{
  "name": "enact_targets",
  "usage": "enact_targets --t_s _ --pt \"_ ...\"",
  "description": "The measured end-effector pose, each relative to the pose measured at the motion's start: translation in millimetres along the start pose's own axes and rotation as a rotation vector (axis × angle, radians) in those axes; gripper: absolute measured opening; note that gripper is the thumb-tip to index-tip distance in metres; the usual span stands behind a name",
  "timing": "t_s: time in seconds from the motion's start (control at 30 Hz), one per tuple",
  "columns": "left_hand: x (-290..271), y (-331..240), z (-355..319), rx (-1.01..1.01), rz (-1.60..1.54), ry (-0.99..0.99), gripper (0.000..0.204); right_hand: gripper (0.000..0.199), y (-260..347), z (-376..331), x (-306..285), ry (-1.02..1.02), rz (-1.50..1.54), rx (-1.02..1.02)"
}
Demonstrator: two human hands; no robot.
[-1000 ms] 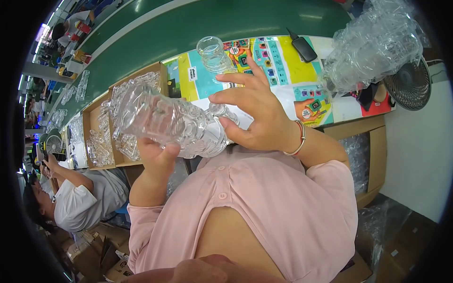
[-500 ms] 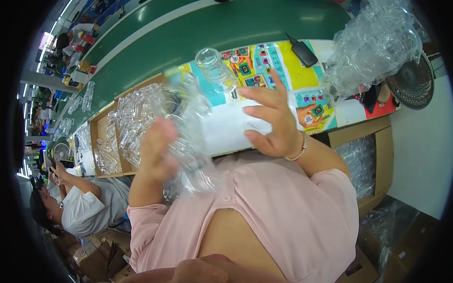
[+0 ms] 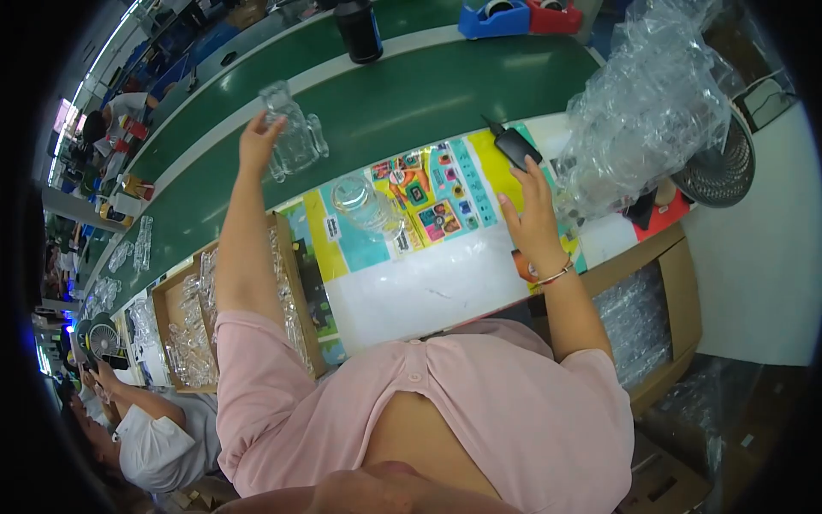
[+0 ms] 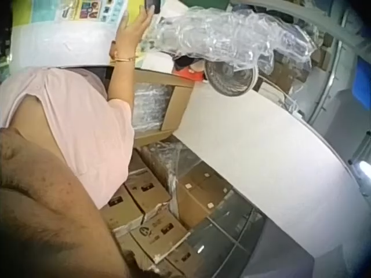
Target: Applying adhesive to small glass tubes and attaching them to a larger glass fixture component.
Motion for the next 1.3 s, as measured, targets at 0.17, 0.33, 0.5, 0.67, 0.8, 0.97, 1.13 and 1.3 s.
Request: enact_targets --t_s 0.17,0.33,0.5,0.67,0.8,0.97,1.13,1.3 --pt "25 -20 -23 0.129 0.939 -0.038 0.084 0.032 -39 34 39 -0.019 -0.199 0.028" --pt "29 -23 -64 0.287 1.088 0.038 0.071 0.037 -83 58 51 0.144 -0.112 0.363" --pt "-57 -59 -148 0.249 0.802 0.001 0.055 0.06 -129 52 72 0.129 -0.378 0.24" --pt "-218 -10 -232 -0.076 0.917 -0.313 0.029 0.049 -121 45 65 0.188 -0.155 0.461" --pt "-340 83 -311 -0.308 1.041 -0.671 0.031 0.048 -123 32 67 0.016 0.264 0.531" --pt "-351 133 -310 -0.506 1.058 -0.398 0.036 0.041 -57 14 35 -0.126 0.933 0.601" --pt "-354 129 -294 -0.713 1.141 -0.104 0.037 0.04 -28 -2 -10 -0.184 1.054 0.556" --pt "-358 134 -304 -0.674 0.956 -0.107 0.037 0.048 -11 -10 -34 -0.225 1.151 0.494"
Point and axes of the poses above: each hand's wrist, its own z-axis towards the middle knuckle, its own x-axis out of the palm, y = z × x, the point moved 8 cm from there along z, towards the middle knuckle, and after that the axes turned 2 degrees about -z, right-handed, at the moved point
